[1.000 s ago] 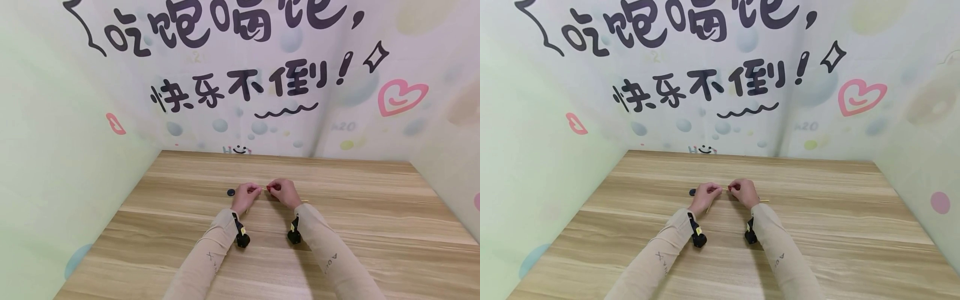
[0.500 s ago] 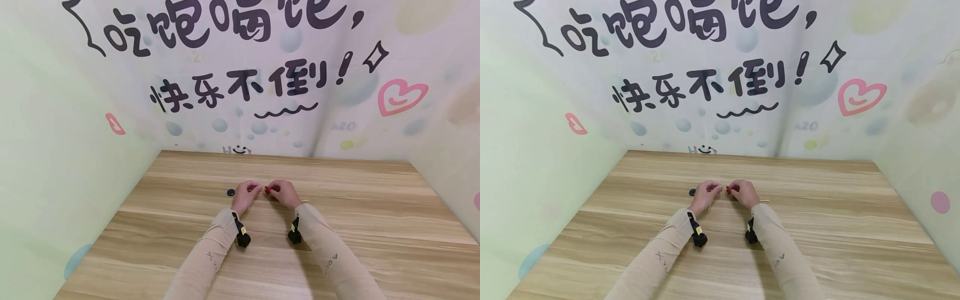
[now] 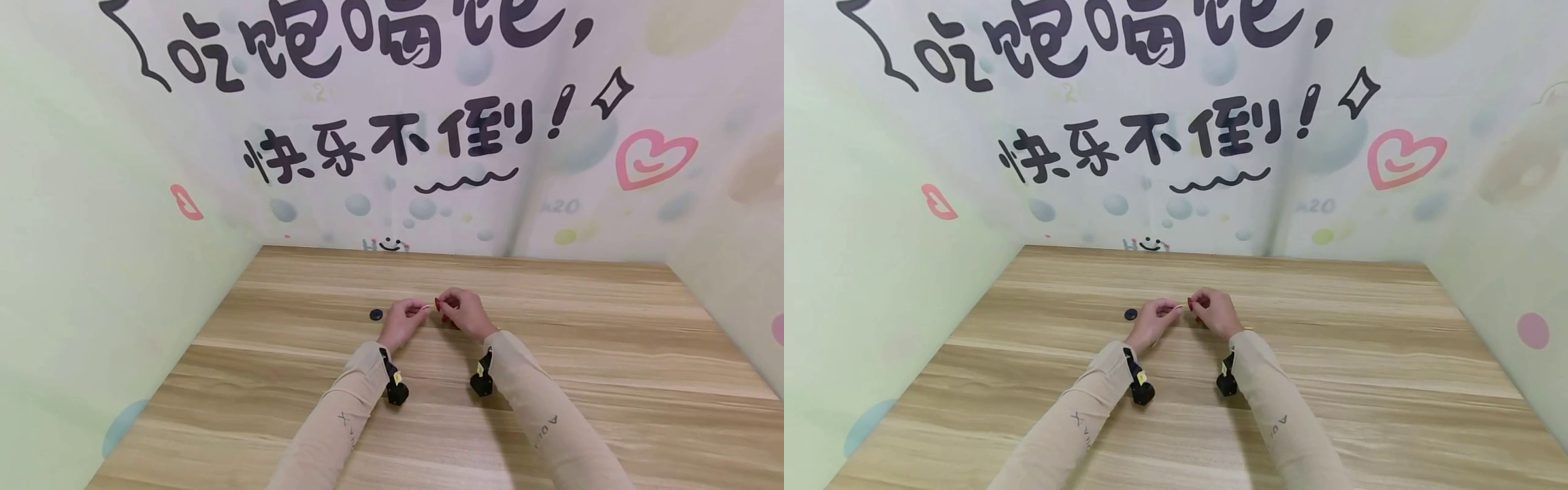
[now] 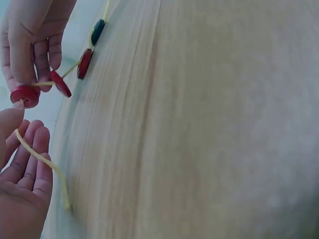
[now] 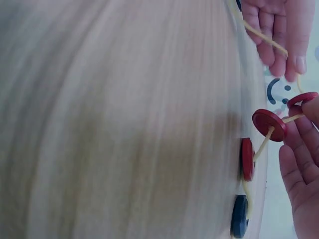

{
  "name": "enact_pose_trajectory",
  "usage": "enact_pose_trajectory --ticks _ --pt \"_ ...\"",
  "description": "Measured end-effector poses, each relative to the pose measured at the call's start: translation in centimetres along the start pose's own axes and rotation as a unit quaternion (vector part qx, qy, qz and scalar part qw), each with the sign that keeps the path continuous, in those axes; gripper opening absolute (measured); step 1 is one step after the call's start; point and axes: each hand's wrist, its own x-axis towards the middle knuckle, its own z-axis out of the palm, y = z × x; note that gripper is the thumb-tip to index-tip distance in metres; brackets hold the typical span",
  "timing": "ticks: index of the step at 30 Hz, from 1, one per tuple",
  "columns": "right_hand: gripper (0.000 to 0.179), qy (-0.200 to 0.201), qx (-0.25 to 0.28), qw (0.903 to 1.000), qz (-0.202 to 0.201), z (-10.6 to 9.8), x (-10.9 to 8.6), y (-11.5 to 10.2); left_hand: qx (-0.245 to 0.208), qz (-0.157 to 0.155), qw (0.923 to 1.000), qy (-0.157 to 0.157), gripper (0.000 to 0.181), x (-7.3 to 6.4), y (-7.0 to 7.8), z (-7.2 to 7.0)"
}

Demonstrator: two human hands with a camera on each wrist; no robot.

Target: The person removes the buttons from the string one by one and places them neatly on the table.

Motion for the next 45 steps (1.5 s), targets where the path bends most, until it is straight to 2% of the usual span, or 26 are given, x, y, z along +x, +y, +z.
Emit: enact_pose_trajectory --ticks 7,11,16,17,20,23,24,25,31,45 --pt "0.006 -0.009 0.023 0.9996 -0.01 0.0 0.0 -0.4 -0.031 0.009 0.9994 -0.015 0.038 0.2 0.0 0.4" --pt "0.006 -0.009 0.023 0.9995 -0.019 0.1 0.0 -0.6 -0.059 0.011 0.998 -0.021 0.04 0.2 0.2 0.6" --pt "0.006 -0.008 0.025 0.9995 -0.02 0.1 -0.1 -0.6 -0.068 0.039 0.9967 -0.02 0.035 0.2 0.1 0.6" --pt "0.006 -0.009 0.025 0.9995 -0.018 0.2 -0.1 -0.6 -0.069 0.058 0.9958 -0.018 0.035 0.4 -0.5 0.7" --pt "0.006 -0.013 0.023 0.9995 -0.016 0.2 0.0 -0.6 -0.074 0.067 0.9949 -0.019 0.036 0.4 -0.6 0.6" --pt "0.006 -0.017 0.017 0.9996 -0.014 0.2 0.0 -0.5 -0.075 0.062 0.9951 -0.019 0.035 0.4 -0.5 0.5" --pt "0.006 -0.018 0.015 0.9996 -0.014 0.2 0.0 -0.4 -0.073 0.044 0.9962 -0.02 0.034 0.1 0.0 0.3" --pt "0.006 -0.019 0.013 0.9997 -0.012 0.2 0.0 -0.4 -0.069 0.039 0.9967 -0.019 0.034 0.1 0.1 0.3" --pt "0.007 -0.01 -0.007 0.9998 -0.016 0.1 -0.1 -0.1 -0.056 0.017 0.9982 -0.015 0.035 0.2 -0.2 -0.1" --pt "0.009 -0.002 -0.032 0.9995 -0.008 -0.2 -0.3 0.0 -0.059 0.019 0.998 0.01 0.03 1.0 -1.0 -2.2"
